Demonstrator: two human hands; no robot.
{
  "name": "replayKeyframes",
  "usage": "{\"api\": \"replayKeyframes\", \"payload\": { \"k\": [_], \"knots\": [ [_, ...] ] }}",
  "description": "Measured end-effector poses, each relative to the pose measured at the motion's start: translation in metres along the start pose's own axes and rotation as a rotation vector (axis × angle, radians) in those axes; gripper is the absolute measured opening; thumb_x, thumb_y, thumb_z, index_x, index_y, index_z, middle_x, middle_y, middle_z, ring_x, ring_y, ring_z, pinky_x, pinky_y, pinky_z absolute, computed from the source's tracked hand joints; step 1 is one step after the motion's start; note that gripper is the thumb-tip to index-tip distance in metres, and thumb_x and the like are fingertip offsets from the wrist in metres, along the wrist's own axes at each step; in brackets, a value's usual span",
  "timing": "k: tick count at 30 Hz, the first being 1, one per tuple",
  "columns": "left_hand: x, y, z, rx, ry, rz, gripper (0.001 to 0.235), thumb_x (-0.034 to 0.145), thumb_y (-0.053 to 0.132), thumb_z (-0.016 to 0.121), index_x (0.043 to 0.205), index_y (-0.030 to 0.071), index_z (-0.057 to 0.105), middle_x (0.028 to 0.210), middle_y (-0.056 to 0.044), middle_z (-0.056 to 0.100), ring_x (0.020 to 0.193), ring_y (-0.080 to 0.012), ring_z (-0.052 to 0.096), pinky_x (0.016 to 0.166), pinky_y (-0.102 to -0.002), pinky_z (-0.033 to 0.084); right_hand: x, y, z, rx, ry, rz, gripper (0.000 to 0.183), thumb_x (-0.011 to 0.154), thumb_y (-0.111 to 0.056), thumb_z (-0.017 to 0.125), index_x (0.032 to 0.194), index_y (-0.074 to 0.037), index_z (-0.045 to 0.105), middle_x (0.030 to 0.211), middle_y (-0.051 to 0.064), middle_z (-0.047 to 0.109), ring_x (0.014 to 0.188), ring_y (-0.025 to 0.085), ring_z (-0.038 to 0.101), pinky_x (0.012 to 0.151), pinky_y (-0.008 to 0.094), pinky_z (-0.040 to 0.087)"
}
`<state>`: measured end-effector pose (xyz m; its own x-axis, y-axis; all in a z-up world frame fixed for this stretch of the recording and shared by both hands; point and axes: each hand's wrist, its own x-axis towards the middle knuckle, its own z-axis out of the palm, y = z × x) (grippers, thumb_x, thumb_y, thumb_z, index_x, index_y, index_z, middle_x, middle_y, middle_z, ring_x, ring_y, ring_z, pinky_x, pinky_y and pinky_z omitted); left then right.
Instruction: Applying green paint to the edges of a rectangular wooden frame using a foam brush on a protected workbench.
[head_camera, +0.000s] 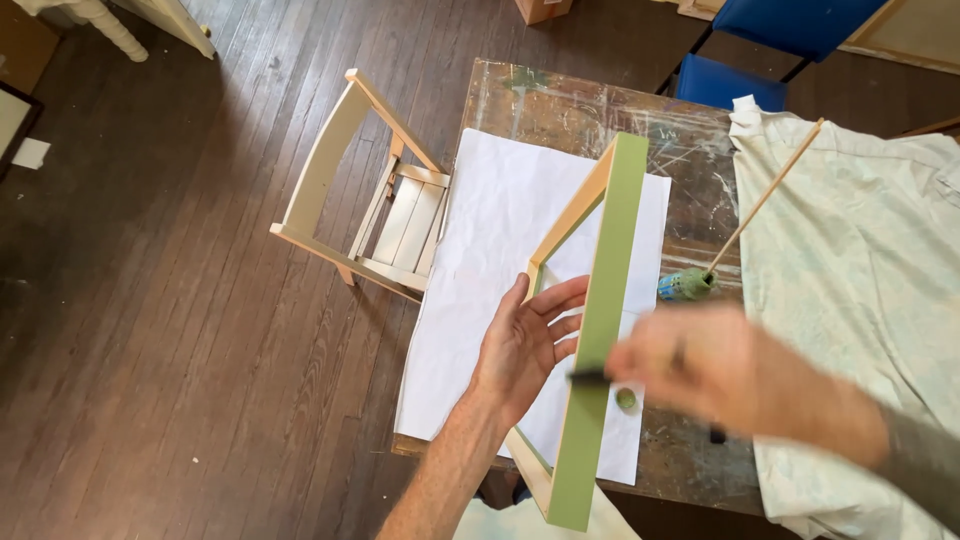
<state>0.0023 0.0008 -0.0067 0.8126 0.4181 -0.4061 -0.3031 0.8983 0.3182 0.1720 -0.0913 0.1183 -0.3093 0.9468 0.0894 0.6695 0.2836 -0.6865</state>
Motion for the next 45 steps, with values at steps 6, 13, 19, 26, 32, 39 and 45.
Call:
{"api": "replayKeyframes", "payload": {
  "k": [6, 13, 19, 26, 32, 39, 45],
  "knots": [
    [-0.003, 0.001, -0.002, 0.004, 0.014, 0.016, 0.068, 0.101, 0.053, 0.044, 0.136, -0.002, 0.065, 0.131, -0.013, 0.067, 0.108, -0.0228, 0.064, 0.093, -0.037, 0.052, 0.043, 0.083, -0.047, -0.423, 0.420, 0.123, 0.034, 0.110, -0.011, 0.065, 0.082, 0.008, 0.068, 0.110, 0.011, 0.077, 0.052, 0.017, 0.053, 0.054, 0.035, 0.042],
    [0.000, 0.003, -0.008, -0.018, -0.003, 0.021, 0.069, 0.102, 0.054, 0.043, 0.135, -0.003, 0.066, 0.125, -0.013, 0.068, 0.103, -0.0230, 0.064, 0.093, -0.038, 0.053, 0.002, 0.011, 0.006, -0.728, 0.068, -0.341, 0.007, 0.100, -0.011, 0.061, 0.107, -0.014, 0.063, 0.086, 0.005, 0.067, 0.041, 0.007, 0.041, 0.033, 0.024, 0.040],
    [-0.003, 0.004, -0.005, -0.014, 0.010, -0.014, 0.070, 0.101, 0.055, 0.042, 0.136, -0.002, 0.065, 0.131, -0.012, 0.067, 0.107, -0.0215, 0.064, 0.094, -0.035, 0.051, 0.006, 0.020, -0.006, 0.031, -0.045, 0.089, 0.016, 0.095, -0.026, 0.063, 0.088, -0.016, 0.071, 0.087, -0.002, 0.079, 0.069, 0.009, 0.076, 0.060, 0.025, 0.064],
    [-0.007, 0.008, 0.000, 0.000, 0.055, -0.007, 0.071, 0.100, 0.054, 0.042, 0.138, -0.002, 0.064, 0.135, -0.015, 0.066, 0.109, -0.0234, 0.063, 0.093, -0.037, 0.052, 0.080, 0.116, -0.086, -0.160, 0.222, 0.482, 0.031, 0.115, -0.024, 0.048, 0.103, -0.006, 0.070, 0.065, 0.006, 0.060, 0.044, 0.012, 0.049, 0.037, 0.025, 0.040],
    [-0.007, 0.007, -0.008, 0.007, 0.037, 0.010, 0.069, 0.101, 0.052, 0.043, 0.137, -0.003, 0.065, 0.131, -0.015, 0.067, 0.105, -0.0229, 0.064, 0.093, -0.038, 0.052, 0.075, 0.144, -0.114, 0.085, 0.551, 0.340, 0.026, 0.125, -0.012, 0.048, 0.111, 0.000, 0.065, 0.083, 0.009, 0.058, 0.060, 0.013, 0.052, 0.049, 0.024, 0.041],
    [-0.021, 0.015, -0.012, 0.084, -0.008, 0.032, 0.061, 0.100, 0.042, 0.054, 0.142, -0.001, 0.061, 0.128, -0.012, 0.068, 0.103, -0.0224, 0.063, 0.086, -0.037, 0.051, -0.110, 0.132, -0.003, -0.103, 0.788, 0.460, 0.002, 0.104, 0.003, 0.070, 0.102, 0.001, 0.070, 0.099, 0.013, 0.073, 0.085, 0.019, 0.067, 0.072, 0.027, 0.054],
    [-0.033, 0.035, 0.010, 0.231, 0.228, 0.040, 0.060, 0.096, 0.033, 0.050, 0.136, -0.010, 0.061, 0.135, -0.021, 0.066, 0.113, -0.0315, 0.060, 0.092, -0.043, 0.049, -0.219, 0.246, 0.153, 0.107, 0.930, 1.030, 0.017, 0.103, -0.019, 0.070, 0.100, -0.004, 0.076, 0.078, 0.006, 0.073, 0.066, 0.013, 0.066, 0.061, 0.027, 0.056]
  ]
}}
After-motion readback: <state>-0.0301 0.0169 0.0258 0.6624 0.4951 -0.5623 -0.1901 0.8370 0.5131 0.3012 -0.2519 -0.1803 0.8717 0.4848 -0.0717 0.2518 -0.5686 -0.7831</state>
